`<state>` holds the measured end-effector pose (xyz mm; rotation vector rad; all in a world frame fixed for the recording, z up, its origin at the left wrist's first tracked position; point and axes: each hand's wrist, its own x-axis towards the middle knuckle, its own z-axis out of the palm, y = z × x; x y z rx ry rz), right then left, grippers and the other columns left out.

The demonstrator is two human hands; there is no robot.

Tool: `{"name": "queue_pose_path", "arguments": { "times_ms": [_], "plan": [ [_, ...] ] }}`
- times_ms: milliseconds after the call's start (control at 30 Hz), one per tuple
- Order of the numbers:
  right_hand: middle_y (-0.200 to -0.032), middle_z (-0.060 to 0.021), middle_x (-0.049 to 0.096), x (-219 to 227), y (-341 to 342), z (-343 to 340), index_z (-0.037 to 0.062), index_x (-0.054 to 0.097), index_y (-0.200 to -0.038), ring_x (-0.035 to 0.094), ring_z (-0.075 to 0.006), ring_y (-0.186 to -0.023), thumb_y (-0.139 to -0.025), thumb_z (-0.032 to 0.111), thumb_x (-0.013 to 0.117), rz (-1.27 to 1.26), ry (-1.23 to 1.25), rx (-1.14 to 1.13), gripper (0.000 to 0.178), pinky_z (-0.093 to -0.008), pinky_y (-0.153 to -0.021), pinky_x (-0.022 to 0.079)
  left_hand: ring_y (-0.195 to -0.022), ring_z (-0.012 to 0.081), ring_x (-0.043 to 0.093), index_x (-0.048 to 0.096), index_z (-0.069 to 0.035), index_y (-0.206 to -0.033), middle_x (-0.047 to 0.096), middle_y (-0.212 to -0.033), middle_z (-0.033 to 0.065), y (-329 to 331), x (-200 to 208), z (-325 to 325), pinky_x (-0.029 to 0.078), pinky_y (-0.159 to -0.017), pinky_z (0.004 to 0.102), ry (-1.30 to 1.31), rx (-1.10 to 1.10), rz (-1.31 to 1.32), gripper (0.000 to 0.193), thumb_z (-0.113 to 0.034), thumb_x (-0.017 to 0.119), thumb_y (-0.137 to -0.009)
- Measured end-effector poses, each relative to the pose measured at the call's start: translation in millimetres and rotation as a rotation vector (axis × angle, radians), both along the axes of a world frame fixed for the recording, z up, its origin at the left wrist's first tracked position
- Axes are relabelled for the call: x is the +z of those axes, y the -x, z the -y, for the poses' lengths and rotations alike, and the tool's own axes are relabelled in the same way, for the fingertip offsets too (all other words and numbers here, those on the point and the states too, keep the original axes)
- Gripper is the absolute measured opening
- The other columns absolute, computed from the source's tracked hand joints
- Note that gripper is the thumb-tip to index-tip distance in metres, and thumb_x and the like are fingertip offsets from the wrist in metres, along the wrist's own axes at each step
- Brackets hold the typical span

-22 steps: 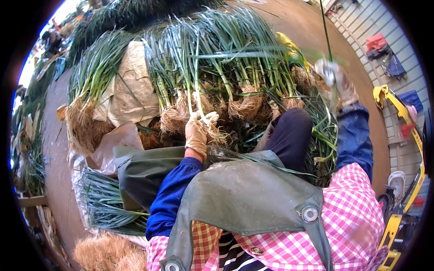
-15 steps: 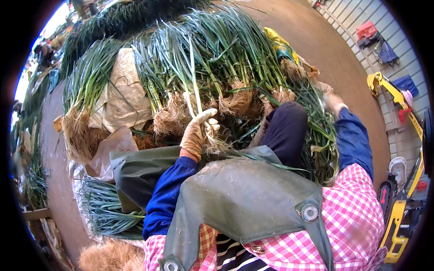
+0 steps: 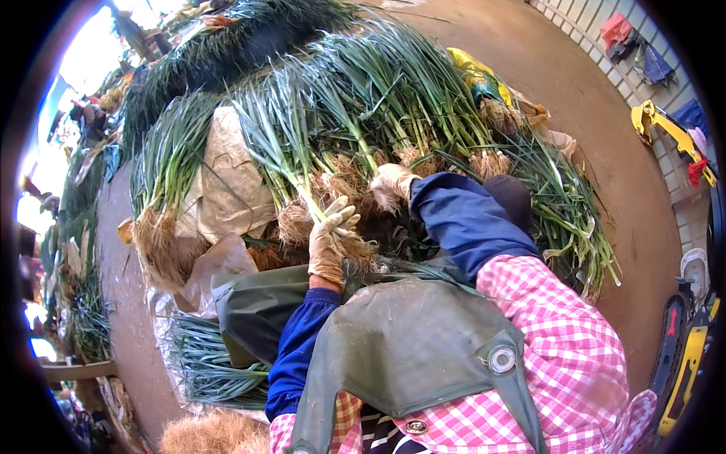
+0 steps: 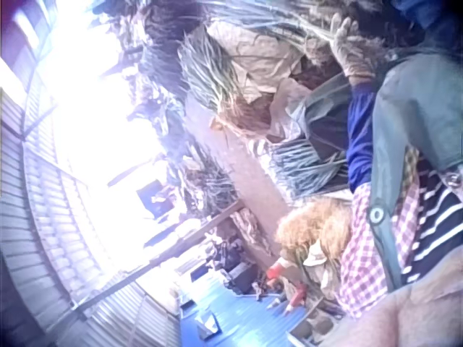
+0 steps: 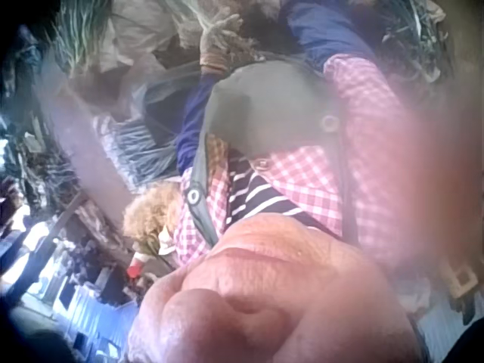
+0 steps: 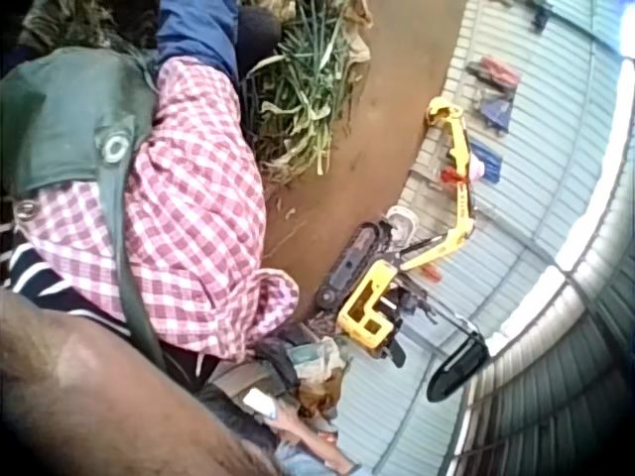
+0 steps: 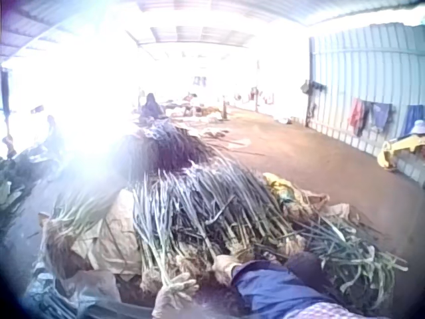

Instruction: The person sorts green onions by hand, picking up bunches from a pile, removing damaged leaves, and placing them into sorted stacks.

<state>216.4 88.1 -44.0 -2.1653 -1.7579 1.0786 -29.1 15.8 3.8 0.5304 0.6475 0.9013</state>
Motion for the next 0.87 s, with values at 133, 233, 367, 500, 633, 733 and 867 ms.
{"name": "queue_pose_path", "arguments": {
  "times_ms": [133,233,367,500,633,733,867],
  "plan": [
    [-0.086,-0.0105,0.068,92,55,37,0.0057,0.067,-0.100,0.064,-0.0197,-0.079,-0.079,0.030,0.068,-0.188,-0.068,0.312,0.032,-0.0329,-0.072,0.050,-0.075,0.0235,0.064,0.057,0.001,-0.118,0.067,-0.094,0.0146,-9,-29,-8,0.054,-0.069,0.0343,0.264,0.025,0.024,0.034,-0.018,0.057,-0.090],
    [-0.088,-0.0051,0.068,59,42,51,0.0056,0.065,-0.105,0.065,-0.0170,-0.079,-0.084,0.025,0.067,-0.659,-0.199,0.660,0.028,-0.0313,-0.072,0.051,-0.079,0.0234,0.065,0.061,0.002,-0.108,0.067,-0.091,0.0123,-40,-34,-6,0.054,-0.071,0.0344,0.229,-0.003,0.109,0.024,-0.014,0.057,-0.090],
    [-0.068,-0.0045,0.065,77,24,-9,0.0069,0.069,-0.087,0.063,-0.0145,-0.058,-0.089,0.024,0.057,-0.611,0.062,0.302,0.021,-0.0272,-0.051,0.054,-0.072,0.0213,0.064,0.062,0.001,-0.101,0.066,-0.087,0.0097,-34,-2,4,0.054,-0.062,0.0334,0.212,0.022,0.005,0.020,-0.009,0.066,-0.084],
    [-0.070,-0.0128,0.063,65,60,-50,0.0034,0.067,-0.082,0.060,-0.0237,-0.059,-0.085,0.050,0.056,-0.540,-0.135,-0.139,0.048,-0.0349,-0.055,0.050,-0.059,0.0153,0.057,0.063,-0.002,-0.095,0.061,-0.076,0.0027,-30,-20,-1,0.048,-0.053,0.0293,0.166,0.044,-0.119,0.019,-0.012,0.071,-0.081],
    [-0.083,-0.0168,0.067,37,68,-86,0.0015,0.069,-0.084,0.064,-0.0278,-0.076,-0.079,0.056,0.061,-0.419,-0.054,-0.207,0.055,-0.0391,-0.067,0.048,-0.066,0.0109,0.053,0.067,-0.002,-0.108,0.060,-0.082,-0.0007,-37,-22,0,0.043,-0.058,0.0255,0.088,0.094,-0.164,0.026,-0.013,0.065,-0.084],
    [-0.084,-0.0093,0.066,31,71,-78,0.0069,0.067,-0.083,0.065,-0.0269,-0.068,-0.086,0.038,0.062,-0.958,0.138,-0.463,0.032,-0.0388,-0.063,0.052,-0.069,0.0115,0.056,0.066,-0.001,-0.110,0.062,-0.085,0.0005,-31,-27,-4,0.046,-0.061,0.0255,0.032,0.062,-0.126,0.027,-0.012,0.063,-0.085],
    [-0.078,-0.0095,0.067,5,62,-98,0.0025,0.064,-0.095,0.066,-0.0240,-0.064,-0.086,0.027,0.065,-1.073,-0.098,-0.315,0.026,-0.0359,-0.061,0.057,-0.077,0.0122,0.059,0.064,0.001,-0.112,0.063,-0.089,0.0028,-33,-19,2,0.050,-0.070,0.0253,0.084,0.076,-0.096,0.028,-0.012,0.061,-0.087]
  ]
}}
